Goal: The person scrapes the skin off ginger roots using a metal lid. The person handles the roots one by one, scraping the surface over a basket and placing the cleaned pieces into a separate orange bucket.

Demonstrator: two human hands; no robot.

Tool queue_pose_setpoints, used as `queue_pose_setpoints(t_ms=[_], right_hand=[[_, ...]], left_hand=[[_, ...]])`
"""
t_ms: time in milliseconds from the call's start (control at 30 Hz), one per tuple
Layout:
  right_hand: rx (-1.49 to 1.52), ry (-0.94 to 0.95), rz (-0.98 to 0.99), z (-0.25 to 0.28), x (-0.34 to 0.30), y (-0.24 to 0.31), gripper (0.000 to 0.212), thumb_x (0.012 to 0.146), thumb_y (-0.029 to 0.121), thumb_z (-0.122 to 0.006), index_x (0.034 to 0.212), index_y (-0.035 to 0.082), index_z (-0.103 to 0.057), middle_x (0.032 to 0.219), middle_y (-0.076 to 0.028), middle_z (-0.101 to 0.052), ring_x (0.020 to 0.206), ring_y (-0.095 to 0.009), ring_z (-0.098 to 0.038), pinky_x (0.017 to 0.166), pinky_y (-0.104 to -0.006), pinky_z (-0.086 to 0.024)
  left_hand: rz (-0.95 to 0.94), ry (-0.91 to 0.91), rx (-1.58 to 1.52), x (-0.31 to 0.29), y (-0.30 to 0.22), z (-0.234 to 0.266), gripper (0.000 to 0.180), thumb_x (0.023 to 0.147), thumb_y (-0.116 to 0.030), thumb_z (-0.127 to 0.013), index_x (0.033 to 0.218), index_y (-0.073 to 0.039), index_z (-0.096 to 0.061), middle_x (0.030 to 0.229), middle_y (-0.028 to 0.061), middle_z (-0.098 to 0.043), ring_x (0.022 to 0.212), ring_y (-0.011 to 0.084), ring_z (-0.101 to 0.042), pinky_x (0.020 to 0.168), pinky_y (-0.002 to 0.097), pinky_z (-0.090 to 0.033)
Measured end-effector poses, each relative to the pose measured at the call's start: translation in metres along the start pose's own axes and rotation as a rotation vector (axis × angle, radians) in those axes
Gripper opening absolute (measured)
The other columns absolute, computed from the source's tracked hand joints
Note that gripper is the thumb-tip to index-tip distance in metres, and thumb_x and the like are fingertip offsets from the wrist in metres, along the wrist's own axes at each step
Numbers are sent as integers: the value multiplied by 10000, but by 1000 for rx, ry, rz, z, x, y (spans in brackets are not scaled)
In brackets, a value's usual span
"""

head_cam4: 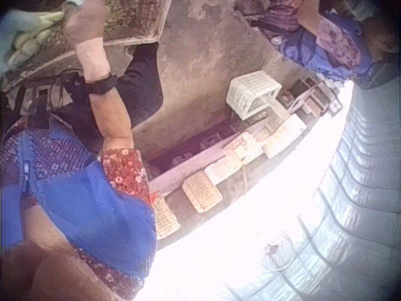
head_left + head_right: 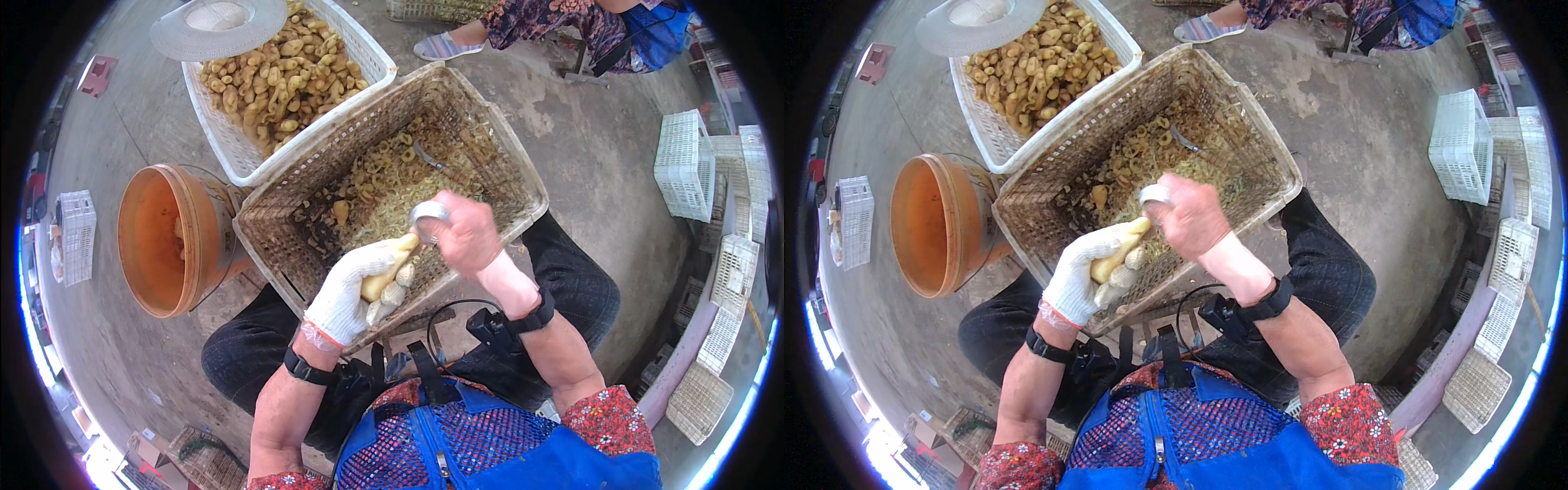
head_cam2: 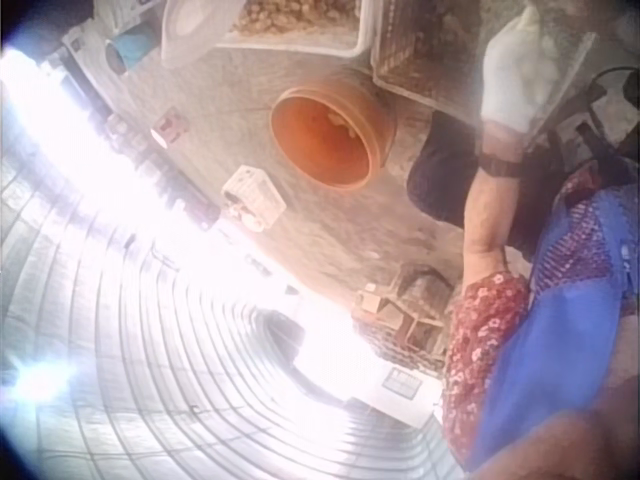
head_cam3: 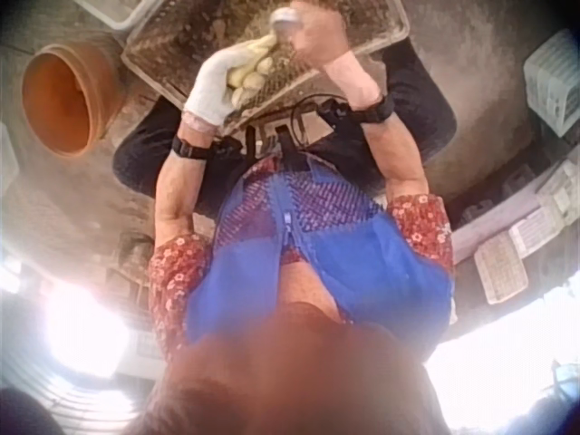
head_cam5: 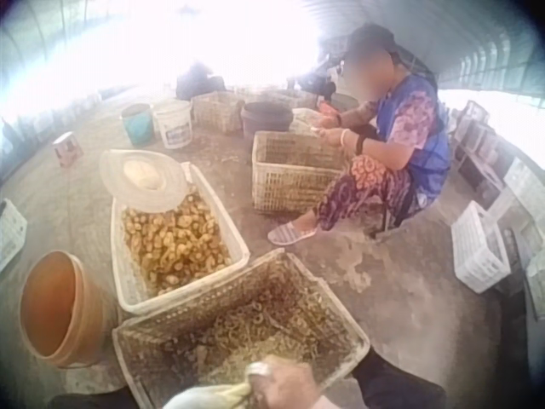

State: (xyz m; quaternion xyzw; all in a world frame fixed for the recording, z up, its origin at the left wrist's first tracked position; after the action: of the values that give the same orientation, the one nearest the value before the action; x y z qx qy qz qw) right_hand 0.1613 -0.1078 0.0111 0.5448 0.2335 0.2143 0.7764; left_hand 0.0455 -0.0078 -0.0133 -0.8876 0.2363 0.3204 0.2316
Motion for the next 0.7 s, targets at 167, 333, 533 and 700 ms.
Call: queue_pose_setpoints(t_ms=[167, 333, 533, 700], right_hand=[[103, 89, -194, 19, 7, -1, 89, 888, 40, -628, 960, -13, -621, 959, -75, -676, 842, -122, -655, 774, -256, -512], [143, 288, -128, -8, -3, 5, 151, 850, 80, -675, 984, 19, -639, 897, -61, -676, 832, -118, -616, 758, -275, -484], [28, 315, -54, -13, -4, 4, 162, 814, 112, -693, 944, 30, -642, 866, -124, -666, 791, -216, -638, 723, -324, -491], [-204, 312, 172, -20, -6, 12, 123, 774, 94, -676, 823, 24, -589, 798, -168, -610, 780, -371, -614, 669, -408, -486]], left_hand=[[30, 32, -182, -2, -2, 3, 518, 848, -201, -511, 1325, -4, -459, 818, 124, -576, 480, 134, -483, 316, 204, -364], [-11, 85, -129, 1, -2, 5, 499, 851, -206, -521, 1303, 1, -472, 817, 126, -582, 491, 139, -506, 351, 210, -401], [-68, -6, 12, 1, -1, 4, 401, 867, -205, -574, 1209, 0, -529, 819, 109, -604, 527, 129, -546, 430, 202, -444], [-96, 1, 328, -1, -5, 4, 350, 861, -228, -618, 1130, -7, -581, 774, 61, -597, 526, 106, -539, 440, 187, -414]])
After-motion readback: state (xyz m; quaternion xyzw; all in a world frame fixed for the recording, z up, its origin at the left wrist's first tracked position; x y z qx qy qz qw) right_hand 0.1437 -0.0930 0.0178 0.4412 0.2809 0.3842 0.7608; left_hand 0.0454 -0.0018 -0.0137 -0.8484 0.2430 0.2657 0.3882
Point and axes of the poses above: each hand's wrist, its own x-axis towards the middle knuckle, its own z-axis out of the back of the hand, y = z × x, the point moved 7 cm from there along x, towards the middle knuckle
